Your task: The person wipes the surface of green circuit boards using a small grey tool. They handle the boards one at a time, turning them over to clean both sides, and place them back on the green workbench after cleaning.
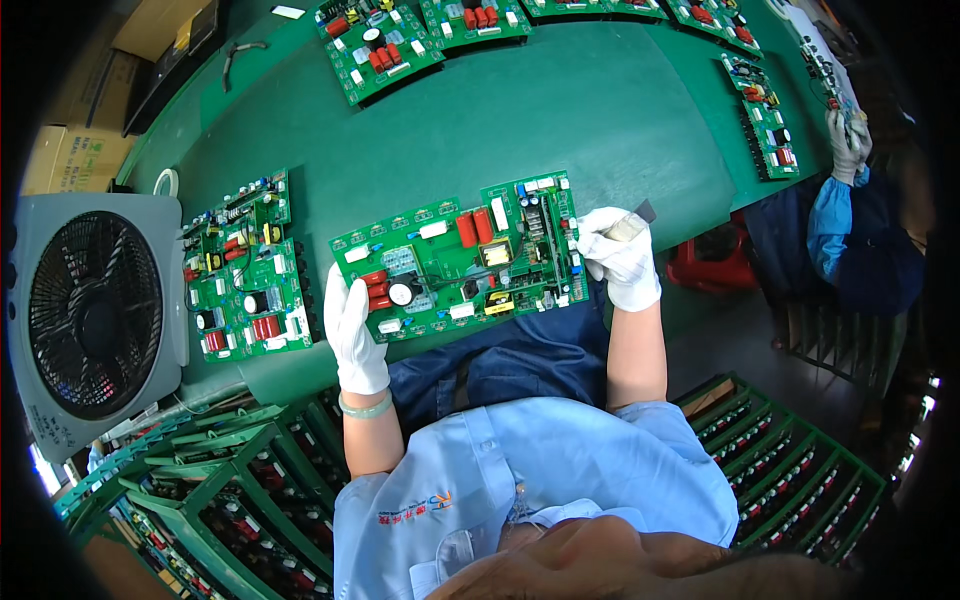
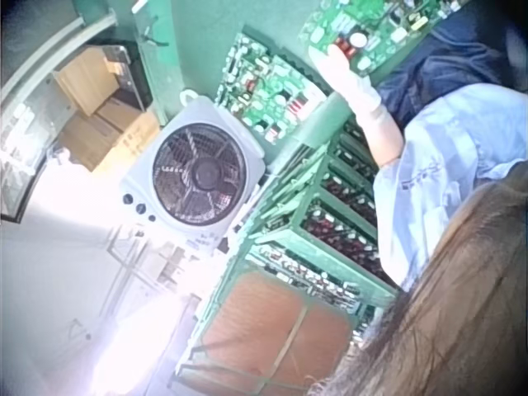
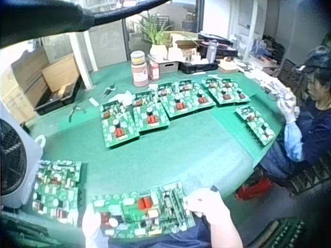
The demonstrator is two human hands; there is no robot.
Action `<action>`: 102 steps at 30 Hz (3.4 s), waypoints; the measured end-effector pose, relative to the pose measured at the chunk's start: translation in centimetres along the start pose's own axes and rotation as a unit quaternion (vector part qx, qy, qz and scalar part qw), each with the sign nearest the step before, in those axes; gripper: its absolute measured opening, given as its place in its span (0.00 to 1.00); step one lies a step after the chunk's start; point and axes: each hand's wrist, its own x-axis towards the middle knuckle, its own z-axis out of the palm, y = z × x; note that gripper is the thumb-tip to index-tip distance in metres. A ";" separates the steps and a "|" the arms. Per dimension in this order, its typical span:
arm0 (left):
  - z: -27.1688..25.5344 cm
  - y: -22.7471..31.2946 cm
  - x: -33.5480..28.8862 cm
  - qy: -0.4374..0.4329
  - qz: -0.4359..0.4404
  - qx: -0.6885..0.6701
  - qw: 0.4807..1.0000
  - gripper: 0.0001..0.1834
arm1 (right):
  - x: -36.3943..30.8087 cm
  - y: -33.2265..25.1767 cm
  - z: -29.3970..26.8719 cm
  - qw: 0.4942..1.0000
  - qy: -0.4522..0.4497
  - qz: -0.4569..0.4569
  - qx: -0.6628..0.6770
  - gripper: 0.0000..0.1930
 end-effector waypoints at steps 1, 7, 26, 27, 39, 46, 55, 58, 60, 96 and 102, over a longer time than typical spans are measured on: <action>-0.1 0.0 0.0 -0.001 -0.003 -0.003 1.000 0.21 | 0.0 0.0 -0.2 1.000 -0.002 0.008 -0.002 0.06; 0.3 0.0 0.1 0.009 -0.006 -0.009 1.000 0.21 | -0.1 -0.2 0.0 1.000 0.002 0.016 -0.014 0.06; 1.3 0.6 0.4 0.056 0.006 0.206 0.977 0.25 | 0.0 -2.7 1.8 0.959 0.027 0.092 -0.266 0.17; 1.4 1.0 0.2 0.071 0.029 0.253 0.964 0.25 | 0.0 -2.9 1.9 0.962 0.036 0.098 -0.251 0.17; -0.1 0.6 -0.9 -0.062 0.076 0.168 0.981 0.20 | 0.1 -3.4 1.6 0.971 0.001 0.082 -0.222 0.19; 0.1 0.0 -0.9 -0.050 0.078 0.159 0.983 0.20 | 0.1 -3.4 1.5 0.975 0.014 0.088 -0.205 0.20; 1.0 0.0 -0.8 -0.055 0.110 0.205 0.971 0.22 | 0.2 -2.6 1.0 0.959 -0.003 0.055 -0.280 0.17; 1.3 0.0 -1.0 -0.064 0.157 0.301 0.938 0.25 | 0.1 -2.9 1.2 0.963 -0.002 0.073 -0.259 0.16; 1.1 0.1 -1.1 -0.072 0.206 0.400 0.890 0.26 | 0.0 -3.0 1.4 0.967 0.000 0.067 -0.245 0.16; -1.3 -2.1 -1.3 -0.076 -0.026 0.033 0.996 0.22 | -8.0 -4.5 9.3 0.978 -0.027 -0.196 -0.069 0.23; -1.6 -2.0 -1.6 -0.073 -0.054 -0.027 0.996 0.28 | -6.6 -5.5 11.9 0.930 0.016 -0.318 -0.183 0.23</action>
